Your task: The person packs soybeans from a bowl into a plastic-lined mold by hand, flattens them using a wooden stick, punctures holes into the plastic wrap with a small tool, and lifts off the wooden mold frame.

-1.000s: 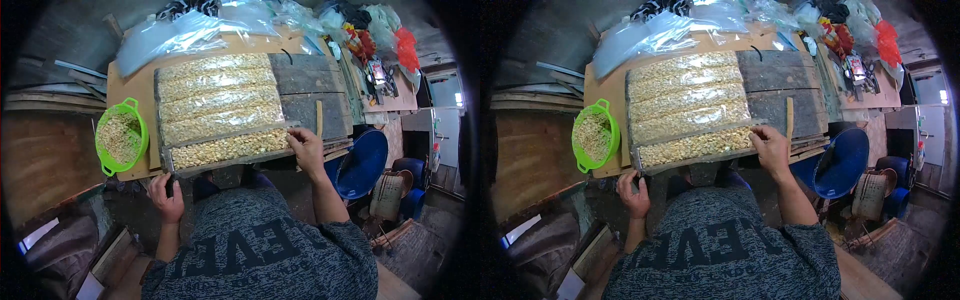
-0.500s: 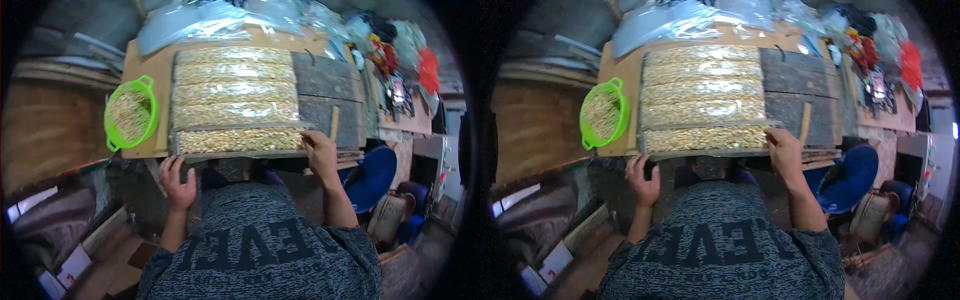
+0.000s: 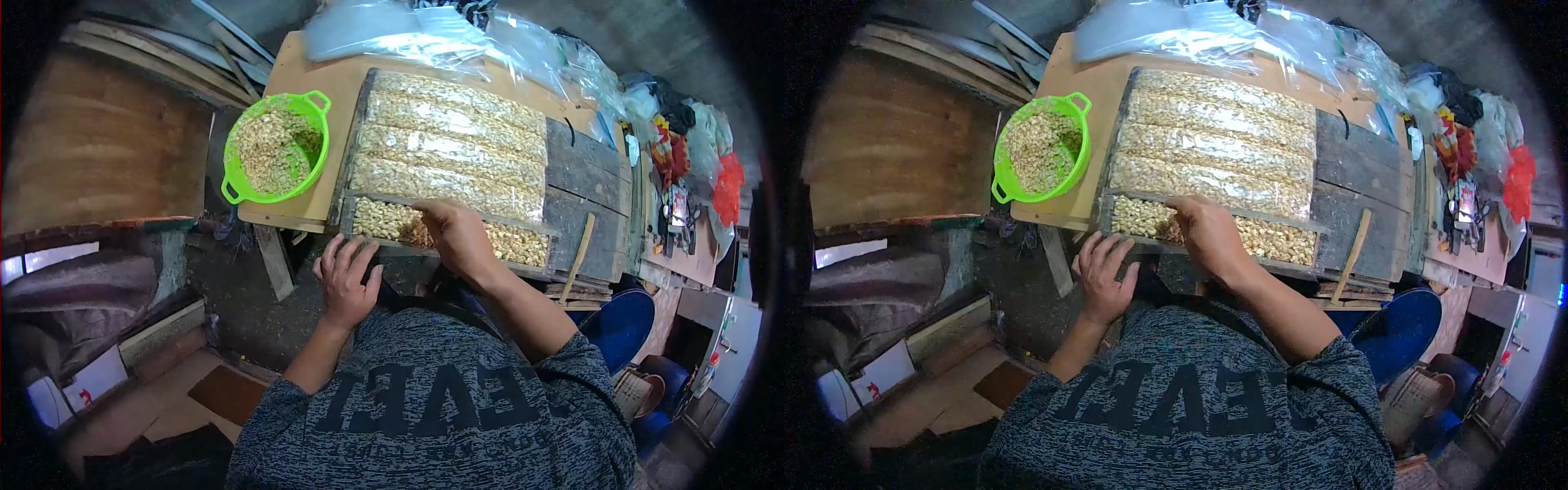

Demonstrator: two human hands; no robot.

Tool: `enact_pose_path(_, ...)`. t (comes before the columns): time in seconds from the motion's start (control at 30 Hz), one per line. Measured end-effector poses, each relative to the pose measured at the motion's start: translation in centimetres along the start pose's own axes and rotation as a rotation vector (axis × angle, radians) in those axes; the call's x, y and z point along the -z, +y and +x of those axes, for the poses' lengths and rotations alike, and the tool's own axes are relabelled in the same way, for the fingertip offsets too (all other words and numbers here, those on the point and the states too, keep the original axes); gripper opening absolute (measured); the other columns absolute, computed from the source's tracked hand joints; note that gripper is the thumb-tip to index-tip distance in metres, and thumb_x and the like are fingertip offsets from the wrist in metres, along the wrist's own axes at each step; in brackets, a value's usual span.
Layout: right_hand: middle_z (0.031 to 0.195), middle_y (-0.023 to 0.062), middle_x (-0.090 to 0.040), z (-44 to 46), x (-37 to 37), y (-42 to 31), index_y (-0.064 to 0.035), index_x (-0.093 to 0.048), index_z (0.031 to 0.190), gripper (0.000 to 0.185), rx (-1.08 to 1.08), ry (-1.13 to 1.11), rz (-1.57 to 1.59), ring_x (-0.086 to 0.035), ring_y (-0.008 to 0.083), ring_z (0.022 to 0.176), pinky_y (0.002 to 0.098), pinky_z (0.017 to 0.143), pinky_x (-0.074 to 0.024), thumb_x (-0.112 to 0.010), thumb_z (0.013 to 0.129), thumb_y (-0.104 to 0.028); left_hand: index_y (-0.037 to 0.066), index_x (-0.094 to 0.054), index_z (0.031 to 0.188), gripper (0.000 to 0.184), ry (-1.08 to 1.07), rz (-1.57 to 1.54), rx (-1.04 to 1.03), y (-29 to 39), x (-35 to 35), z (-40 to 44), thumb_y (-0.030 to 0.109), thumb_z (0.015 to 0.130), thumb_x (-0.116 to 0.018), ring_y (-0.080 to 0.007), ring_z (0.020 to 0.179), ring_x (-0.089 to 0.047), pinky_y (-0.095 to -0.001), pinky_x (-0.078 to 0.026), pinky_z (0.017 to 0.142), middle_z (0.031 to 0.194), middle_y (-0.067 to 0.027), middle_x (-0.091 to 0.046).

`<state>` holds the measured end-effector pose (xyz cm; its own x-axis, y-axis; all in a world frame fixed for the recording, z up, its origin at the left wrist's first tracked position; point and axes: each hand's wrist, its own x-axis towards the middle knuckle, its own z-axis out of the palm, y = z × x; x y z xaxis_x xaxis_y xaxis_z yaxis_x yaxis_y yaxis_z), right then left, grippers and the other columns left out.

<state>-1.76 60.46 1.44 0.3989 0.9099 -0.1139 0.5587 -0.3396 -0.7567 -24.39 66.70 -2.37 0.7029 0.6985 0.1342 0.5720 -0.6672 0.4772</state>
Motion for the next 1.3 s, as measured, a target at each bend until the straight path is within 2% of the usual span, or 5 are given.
enact_pose_path(0.2,0.093,0.0178,-0.070,0.5,-0.2,-0.9,-0.0040,-0.072,0.105,0.016,0.109,0.046,-0.001,-0.068,0.0357,0.085,0.0408,0.073,-0.0531,-0.063,0.092,-0.006,0.016,-0.069,0.121,0.040,0.016,-0.051,0.005,-0.5,-0.1,-0.7,0.019,0.081,-0.074,-0.0314,0.133,-0.043,-0.0496,-0.028,0.107,0.130,-0.0046,-0.060)
enact_pose_path(0.4,0.093,0.0173,-0.069,-0.6,0.9,-1.8,-0.0059,-0.073,0.104,0.028,0.042,0.053,-0.017,-0.067,0.0386,0.086,0.0441,0.074,-0.0528,-0.056,0.084,0.004,0.014,-0.069,0.121,0.040,0.036,-0.064,-0.003,-1.2,0.1,-0.7,0.019,0.082,-0.074,-0.0316,0.132,-0.044,-0.0483,-0.027,0.108,0.130,-0.0057,-0.060)
enact_pose_path(0.63,0.087,0.0150,-0.066,-2.6,0.6,-0.1,-0.0099,-0.071,0.095,0.013,0.180,0.083,-0.290,-0.064,0.0354,0.082,0.0452,0.072,-0.0515,-0.063,0.084,-0.011,0.013,-0.067,0.123,0.035,0.019,-0.119,0.025,-2.0,0.8,-0.4,0.025,0.090,-0.064,-0.0342,0.131,-0.043,-0.0503,-0.026,0.107,0.128,-0.0103,-0.060)
enact_pose_path(0.87,0.085,0.0127,-0.063,-4.2,-1.5,0.2,-0.0080,-0.070,0.091,0.013,0.200,-0.053,-0.254,-0.062,0.0333,0.083,0.0438,0.068,-0.0504,-0.073,0.078,-0.011,0.011,-0.059,0.136,0.046,0.108,-0.349,0.211,-3.2,0.3,-0.3,0.036,0.098,-0.054,-0.0377,0.129,-0.044,-0.0511,-0.030,0.108,0.137,-0.0181,-0.051)
enact_pose_path(1.3,0.087,0.0148,-0.061,-4.4,-1.5,-0.5,-0.0053,-0.066,0.092,0.015,0.176,-0.058,-0.144,-0.061,0.0355,0.083,0.0453,0.069,-0.0498,-0.071,0.081,-0.014,0.014,-0.049,0.147,0.058,-0.017,-0.384,0.202,-3.3,-0.4,0.6,0.046,0.099,-0.051,-0.0393,0.128,-0.044,-0.0541,-0.029,0.107,0.137,-0.0212,-0.050)
